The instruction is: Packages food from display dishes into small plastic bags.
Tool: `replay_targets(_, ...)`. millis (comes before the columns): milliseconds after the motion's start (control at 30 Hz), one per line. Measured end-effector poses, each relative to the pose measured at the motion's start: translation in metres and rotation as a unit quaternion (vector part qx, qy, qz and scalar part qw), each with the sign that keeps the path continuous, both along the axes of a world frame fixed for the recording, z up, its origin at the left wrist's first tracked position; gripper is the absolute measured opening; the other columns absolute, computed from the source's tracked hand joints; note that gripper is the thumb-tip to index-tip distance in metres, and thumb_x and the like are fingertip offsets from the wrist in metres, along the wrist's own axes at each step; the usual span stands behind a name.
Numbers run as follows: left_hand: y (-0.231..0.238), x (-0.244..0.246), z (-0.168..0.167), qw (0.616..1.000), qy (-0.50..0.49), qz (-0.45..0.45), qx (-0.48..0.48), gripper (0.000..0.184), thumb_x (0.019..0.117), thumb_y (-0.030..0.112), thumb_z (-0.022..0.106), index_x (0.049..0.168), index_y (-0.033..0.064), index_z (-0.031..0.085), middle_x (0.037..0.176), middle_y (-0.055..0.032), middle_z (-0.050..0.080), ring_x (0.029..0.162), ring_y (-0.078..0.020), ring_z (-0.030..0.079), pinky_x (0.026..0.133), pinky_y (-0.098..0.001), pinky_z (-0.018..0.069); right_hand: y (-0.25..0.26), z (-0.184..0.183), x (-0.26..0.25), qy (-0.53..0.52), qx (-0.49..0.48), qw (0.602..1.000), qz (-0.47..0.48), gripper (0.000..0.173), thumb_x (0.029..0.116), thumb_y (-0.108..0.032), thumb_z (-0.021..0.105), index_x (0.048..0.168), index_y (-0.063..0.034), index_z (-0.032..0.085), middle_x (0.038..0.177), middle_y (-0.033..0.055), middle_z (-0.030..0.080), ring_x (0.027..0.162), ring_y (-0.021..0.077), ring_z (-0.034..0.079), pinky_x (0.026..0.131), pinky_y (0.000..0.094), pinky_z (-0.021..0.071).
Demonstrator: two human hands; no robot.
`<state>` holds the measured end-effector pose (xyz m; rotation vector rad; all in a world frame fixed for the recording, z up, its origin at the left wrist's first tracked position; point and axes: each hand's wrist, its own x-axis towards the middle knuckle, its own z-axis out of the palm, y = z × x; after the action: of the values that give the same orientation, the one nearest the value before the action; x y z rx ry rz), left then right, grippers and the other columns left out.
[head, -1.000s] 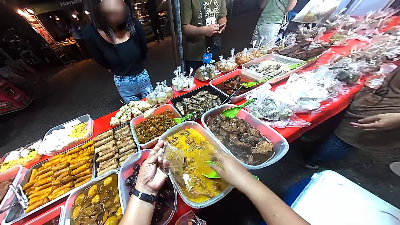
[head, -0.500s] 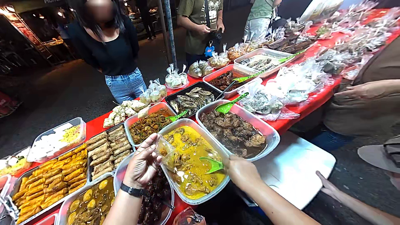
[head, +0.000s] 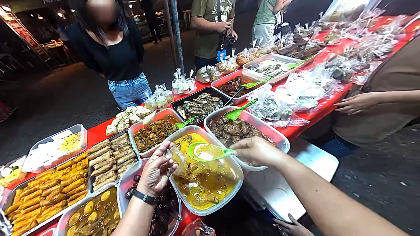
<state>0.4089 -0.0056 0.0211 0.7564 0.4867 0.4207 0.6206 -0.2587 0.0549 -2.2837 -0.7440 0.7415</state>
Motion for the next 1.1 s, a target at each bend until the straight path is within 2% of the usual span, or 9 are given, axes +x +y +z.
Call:
replay_targets(67, -0.004, 0.004, 0.003, 1.0, 0.006, -0.003, 0.007, 0.05, 0.0956, -0.012, 0.039, 0.135, 0.0096, 0.062, 0.124, -0.0133, 0.066, 0.072, -0.0167, 0.069, 0.062, -0.0304, 0.0609, 0.013, 0.027, 0.001, -0.057, 0.015, 0.997, 0.041, 0.014, 0.0991, -0.022, 0.07, 0.107, -0.0182, 0.081, 0.093, 0.0023, 0.075, 0.084, 0.0167, 0.068, 0.078, 0.0462, 0.0544)
replay_targets(200, -0.013, 0.013, 0.014, 0.998, 0.038, -0.006, 0.047, 0.054, 0.0937, -0.017, 0.043, 0.139, 0.0082, 0.058, 0.125, -0.0158, 0.064, 0.072, -0.0189, 0.068, 0.064, -0.032, 0.061, 0.057, 0.079, -0.011, -0.191, -0.094, 0.964, 0.159, 0.019, 0.1012, -0.031, 0.064, 0.108, -0.0211, 0.079, 0.098, 0.006, 0.074, 0.097, 0.0266, 0.068, 0.086, 0.0576, 0.0517)
replay_targets(367, -0.023, 0.025, 0.025, 0.995, 0.054, -0.01, 0.088, 0.047, 0.0968, -0.013, 0.044, 0.137, 0.0058, 0.058, 0.102, -0.0147, 0.068, 0.065, -0.017, 0.065, 0.063, -0.0313, 0.0595, 0.103, 0.125, -0.091, -0.347, -0.223, 0.87, 0.27, 0.011, 0.0963, -0.007, 0.061, 0.097, -0.0019, 0.07, 0.103, 0.017, 0.067, 0.093, 0.0359, 0.067, 0.069, 0.0534, 0.0545)
replay_targets(467, -0.024, 0.029, 0.028, 0.997, 0.031, 0.015, 0.064, 0.036, 0.1002, -0.007, 0.044, 0.127, 0.0075, 0.063, 0.091, -0.0096, 0.069, 0.064, -0.0138, 0.066, 0.06, -0.0292, 0.0596, 0.1, 0.109, -0.108, -0.49, -0.149, 0.796, 0.323, 0.013, 0.0964, -0.005, 0.06, 0.098, -0.0024, 0.073, 0.103, 0.0143, 0.064, 0.096, 0.0292, 0.061, 0.079, 0.0453, 0.0447)
replay_targets(567, -0.017, 0.03, 0.029, 0.998, 0.03, 0.039, 0.028, 0.041, 0.0958, -0.011, 0.045, 0.13, 0.0048, 0.06, 0.09, -0.0105, 0.066, 0.063, -0.0144, 0.065, 0.059, -0.0289, 0.0601, 0.074, 0.092, -0.084, -0.581, 0.036, 0.782, 0.224, 0.011, 0.0839, 0.003, 0.069, 0.088, -0.0044, 0.075, 0.088, 0.0119, 0.067, 0.084, 0.0301, 0.066, 0.075, 0.0466, 0.0498)
replay_targets(633, -0.014, 0.03, 0.029, 0.998, 0.04, 0.049, 0.021, 0.044, 0.0942, -0.013, 0.045, 0.132, 0.0044, 0.06, 0.093, -0.0114, 0.066, 0.062, -0.0146, 0.064, 0.056, -0.028, 0.059, 0.051, 0.081, -0.062, -0.59, 0.075, 0.791, 0.141, 0.013, 0.0866, -0.002, 0.07, 0.094, -0.0092, 0.077, 0.089, 0.0108, 0.069, 0.084, 0.0318, 0.068, 0.071, 0.0502, 0.0535)
replay_targets(767, -0.009, 0.03, 0.027, 0.998, 0.043, 0.034, 0.036, 0.048, 0.0928, -0.014, 0.046, 0.133, 0.0057, 0.06, 0.11, -0.0123, 0.066, 0.066, -0.0147, 0.065, 0.057, -0.0277, 0.0586, 0.009, 0.024, -0.037, -0.503, -0.022, 0.863, 0.047, 0.009, 0.0899, -0.01, 0.073, 0.096, -0.0108, 0.079, 0.088, 0.0152, 0.069, 0.082, 0.0384, 0.069, 0.066, 0.058, 0.0541)
replay_targets(933, -0.004, 0.026, 0.026, 0.998, 0.042, 0.005, 0.057, 0.049, 0.0945, -0.014, 0.043, 0.136, 0.0069, 0.06, 0.121, -0.0136, 0.065, 0.067, -0.0146, 0.064, 0.057, -0.0268, 0.0576, -0.002, -0.079, -0.05, -0.325, -0.192, 0.923, 0.077, 0.021, 0.0961, -0.006, 0.059, 0.107, -0.0086, 0.077, 0.109, 0.0183, 0.07, 0.102, 0.0391, 0.068, 0.085, 0.0575, 0.0537)
replay_targets(1100, 0.002, 0.017, 0.024, 0.997, 0.04, -0.004, 0.072, 0.048, 0.0953, -0.013, 0.042, 0.135, 0.0072, 0.061, 0.118, -0.0137, 0.066, 0.067, -0.0139, 0.065, 0.057, -0.0262, 0.0574, -0.003, -0.096, -0.047, -0.129, -0.217, 0.967, 0.025, 0.027, 0.1011, -0.02, 0.058, 0.121, -0.0159, 0.075, 0.128, 0.0152, 0.067, 0.116, 0.0371, 0.065, 0.095, 0.0587, 0.0529)
